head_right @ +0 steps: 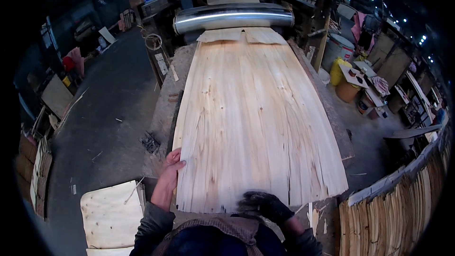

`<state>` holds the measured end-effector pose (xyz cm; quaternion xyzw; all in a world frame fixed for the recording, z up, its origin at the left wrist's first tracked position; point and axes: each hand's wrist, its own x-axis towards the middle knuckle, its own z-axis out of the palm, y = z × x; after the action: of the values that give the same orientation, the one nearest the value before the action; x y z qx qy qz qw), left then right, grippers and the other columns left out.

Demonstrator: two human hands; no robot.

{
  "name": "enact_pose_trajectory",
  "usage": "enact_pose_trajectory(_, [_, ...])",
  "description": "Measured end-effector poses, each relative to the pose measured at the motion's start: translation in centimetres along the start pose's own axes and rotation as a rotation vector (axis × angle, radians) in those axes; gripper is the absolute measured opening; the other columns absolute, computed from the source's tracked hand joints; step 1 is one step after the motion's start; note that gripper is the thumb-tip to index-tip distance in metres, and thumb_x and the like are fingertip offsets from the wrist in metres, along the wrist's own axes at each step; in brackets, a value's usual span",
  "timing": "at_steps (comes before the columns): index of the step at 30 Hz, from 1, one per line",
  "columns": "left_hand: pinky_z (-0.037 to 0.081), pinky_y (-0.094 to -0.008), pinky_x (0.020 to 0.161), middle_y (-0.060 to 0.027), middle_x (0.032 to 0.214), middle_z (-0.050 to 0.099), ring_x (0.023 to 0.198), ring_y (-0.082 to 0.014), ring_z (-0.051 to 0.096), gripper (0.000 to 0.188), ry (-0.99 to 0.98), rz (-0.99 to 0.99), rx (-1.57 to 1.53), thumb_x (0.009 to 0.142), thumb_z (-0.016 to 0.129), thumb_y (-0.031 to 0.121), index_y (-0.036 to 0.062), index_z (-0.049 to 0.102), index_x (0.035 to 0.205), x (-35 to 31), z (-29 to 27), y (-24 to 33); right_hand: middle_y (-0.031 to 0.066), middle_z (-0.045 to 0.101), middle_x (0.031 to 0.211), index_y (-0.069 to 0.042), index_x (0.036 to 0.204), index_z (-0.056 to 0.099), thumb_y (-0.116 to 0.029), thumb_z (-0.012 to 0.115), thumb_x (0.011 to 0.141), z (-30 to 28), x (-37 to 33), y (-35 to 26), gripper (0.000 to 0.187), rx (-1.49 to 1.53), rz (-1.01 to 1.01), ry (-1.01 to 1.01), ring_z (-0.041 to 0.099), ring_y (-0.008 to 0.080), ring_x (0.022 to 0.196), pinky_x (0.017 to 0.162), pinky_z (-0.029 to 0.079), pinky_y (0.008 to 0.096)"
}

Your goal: The person takes wood veneer sheets from a large stack, feeds them through a roller press, uses a long pole to adjust the sheets on the output side, and places the processed sheets onto a new stack.

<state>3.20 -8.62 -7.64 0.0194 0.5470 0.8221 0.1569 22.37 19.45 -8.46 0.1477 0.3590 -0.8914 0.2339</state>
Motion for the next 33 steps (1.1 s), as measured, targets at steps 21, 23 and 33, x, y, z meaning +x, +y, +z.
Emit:
enact_pose_trajectory(21, [0.042,-0.0330,0.091,-0.0184,0.121,0.050,0.108,-0.0237,0.051,0.048,0.174,0.043,0.013,0.085,0.050,0.008,0.0001,0.034,0.130,2.7,0.5,4.4,0.0154,0.058,0.087,0.009,0.101,0.055,-0.003,0.058,0.081,-2.6,5.4,-7.0,0.024,0.180,-0.581,0.394,0.060,0.0302,0.072,0.077,0.052,0.0498])
enact_pose_trajectory(23, [0.040,-0.0332,0.092,-0.0186,0.122,0.049,0.109,-0.0242,0.050,0.050,0.258,0.097,0.242,0.086,0.051,0.011,-0.0007,0.032,0.130,2.2,-1.3,2.3,0.0153,0.057,0.089,0.009,0.097,0.055,-0.002,0.056,0.081,-4.2,9.2,-9.4,0.020,0.148,-0.599,0.340,0.060,0.0320,0.073,0.075,0.052,0.0509])
enact_pose_trajectory(33, [0.026,-0.0344,0.104,-0.0242,0.134,0.031,0.125,-0.0325,0.031,0.067,0.210,0.179,1.299,0.078,0.059,0.013,-0.0042,0.024,0.133,-1.8,-1.2,-4.7,0.0163,0.056,0.095,0.000,0.104,0.052,-0.008,0.055,0.083,-5.3,22.8,-21.7,0.023,0.096,-0.567,0.337,0.058,0.0371,0.079,0.073,0.053,0.0503])
